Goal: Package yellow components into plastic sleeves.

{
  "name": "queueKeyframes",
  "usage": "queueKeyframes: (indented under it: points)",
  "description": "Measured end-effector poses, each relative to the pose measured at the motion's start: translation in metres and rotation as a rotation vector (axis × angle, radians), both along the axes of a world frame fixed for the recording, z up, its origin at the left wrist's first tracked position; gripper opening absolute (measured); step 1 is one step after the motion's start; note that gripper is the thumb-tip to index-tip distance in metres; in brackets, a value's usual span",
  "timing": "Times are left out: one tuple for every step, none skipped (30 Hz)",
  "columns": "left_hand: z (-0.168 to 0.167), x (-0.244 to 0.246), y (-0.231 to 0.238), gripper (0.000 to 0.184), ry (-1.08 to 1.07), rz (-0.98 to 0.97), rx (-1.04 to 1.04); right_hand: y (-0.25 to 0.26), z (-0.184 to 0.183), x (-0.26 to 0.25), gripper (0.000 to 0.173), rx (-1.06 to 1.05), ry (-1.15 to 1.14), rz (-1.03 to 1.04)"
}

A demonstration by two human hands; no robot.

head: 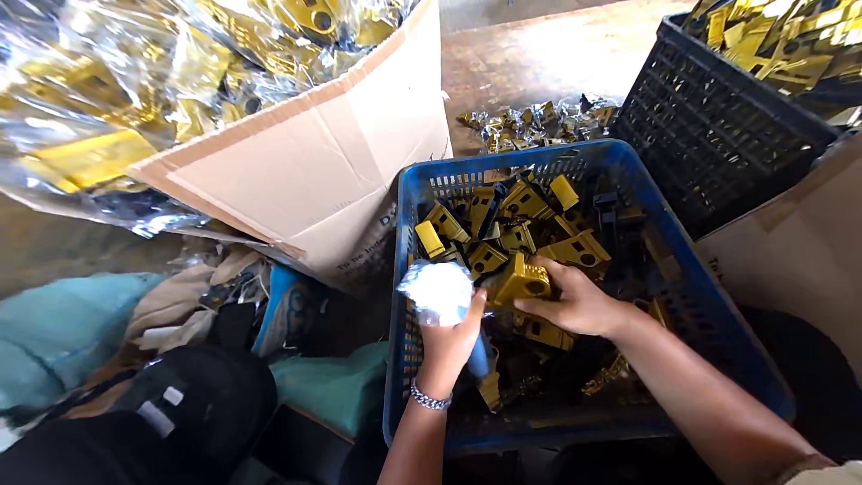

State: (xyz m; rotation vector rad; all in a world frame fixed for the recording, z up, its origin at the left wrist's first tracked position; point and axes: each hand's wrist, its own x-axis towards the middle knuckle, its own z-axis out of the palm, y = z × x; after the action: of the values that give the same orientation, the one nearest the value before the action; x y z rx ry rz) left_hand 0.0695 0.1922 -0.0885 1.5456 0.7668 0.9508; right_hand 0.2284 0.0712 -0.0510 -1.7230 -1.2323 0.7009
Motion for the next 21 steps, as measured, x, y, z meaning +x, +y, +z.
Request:
queueKeyframes:
  points:
    - [0.006, -0.001, 0.002, 0.04, -0.033, 0.015, -0.092, 0.007, -0.006, -0.008, 0.043, 0.022, -0.132, -0.054]
    - [0.011, -0.002, 0.003, 0.033, -0.072, 0.025, -0.153, 0.015, -0.01, -0.015, 0.039, -0.007, -0.26, -0.057]
    - [0.013, -0.003, 0.003, 0.027, -0.108, 0.023, -0.189, 0.021, -0.009, -0.024, 0.039, -0.124, -0.346, 0.005]
    - [0.013, -0.006, 0.002, 0.023, -0.134, 0.018, -0.21, 0.029, -0.008, -0.033, 0.042, -0.273, -0.396, 0.101]
    - [0.012, -0.008, 0.001, 0.023, -0.131, 0.016, -0.213, 0.037, -0.007, -0.039, 0.047, -0.409, -0.419, 0.192]
    - [0.01, -0.01, 0.001, 0.025, -0.11, 0.007, -0.208, 0.044, -0.007, -0.041, 0.051, -0.496, -0.405, 0.236]
    - [0.009, -0.011, 0.0, 0.027, -0.078, -0.01, -0.193, 0.05, -0.008, -0.039, 0.056, -0.53, -0.355, 0.228]
    - [0.009, -0.011, -0.003, 0.03, -0.035, -0.035, -0.154, 0.055, -0.01, -0.035, 0.064, -0.515, -0.275, 0.185]
    - [0.008, -0.009, -0.005, 0.034, 0.012, -0.053, -0.08, 0.059, -0.013, -0.031, 0.07, -0.468, -0.188, 0.134]
    - [0.007, -0.007, -0.006, 0.042, 0.061, -0.045, 0.001, 0.062, -0.014, -0.028, 0.074, -0.416, -0.116, 0.097]
    - [0.005, -0.005, -0.004, 0.053, 0.087, -0.026, 0.061, 0.064, -0.013, -0.025, 0.078, -0.381, -0.032, 0.081]
    - [0.002, -0.003, -0.001, 0.06, 0.076, 0.009, 0.086, 0.061, -0.009, -0.022, 0.082, -0.34, 0.08, 0.077]
    - [0.0, -0.001, 0.005, 0.06, 0.039, 0.048, 0.075, 0.057, -0.005, -0.02, 0.084, -0.274, 0.188, 0.07]
    - [0.001, 0.0, 0.011, 0.057, -0.012, 0.084, 0.042, 0.052, -0.002, -0.018, 0.081, -0.191, 0.27, 0.041]
    - [0.002, 0.0, 0.015, 0.049, -0.056, 0.109, 0.008, 0.047, -0.002, -0.017, 0.072, -0.104, 0.312, -0.026]
    - [0.003, 0.0, 0.014, 0.044, -0.07, 0.105, -0.015, 0.043, -0.002, -0.017, 0.063, -0.045, 0.322, -0.102]
    - [0.005, 0.0, 0.009, 0.043, -0.043, 0.051, -0.02, 0.041, -0.004, -0.016, 0.059, -0.016, 0.294, -0.158]
    - [0.008, -0.001, -0.001, 0.04, 0.01, -0.047, -0.026, 0.041, -0.007, -0.016, 0.058, -0.003, 0.241, -0.186]
    - [0.009, -0.001, -0.01, 0.034, 0.04, -0.155, -0.04, 0.041, -0.011, -0.015, 0.06, 0.002, 0.169, -0.187]
    - [0.008, 0.0, -0.017, 0.026, 0.03, -0.248, -0.062, 0.04, -0.013, -0.012, 0.063, -0.036, 0.107, -0.15]
    - [0.007, 0.0, -0.018, 0.021, 0.008, -0.299, -0.107, 0.038, -0.01, -0.007, 0.059, -0.121, 0.062, -0.086]
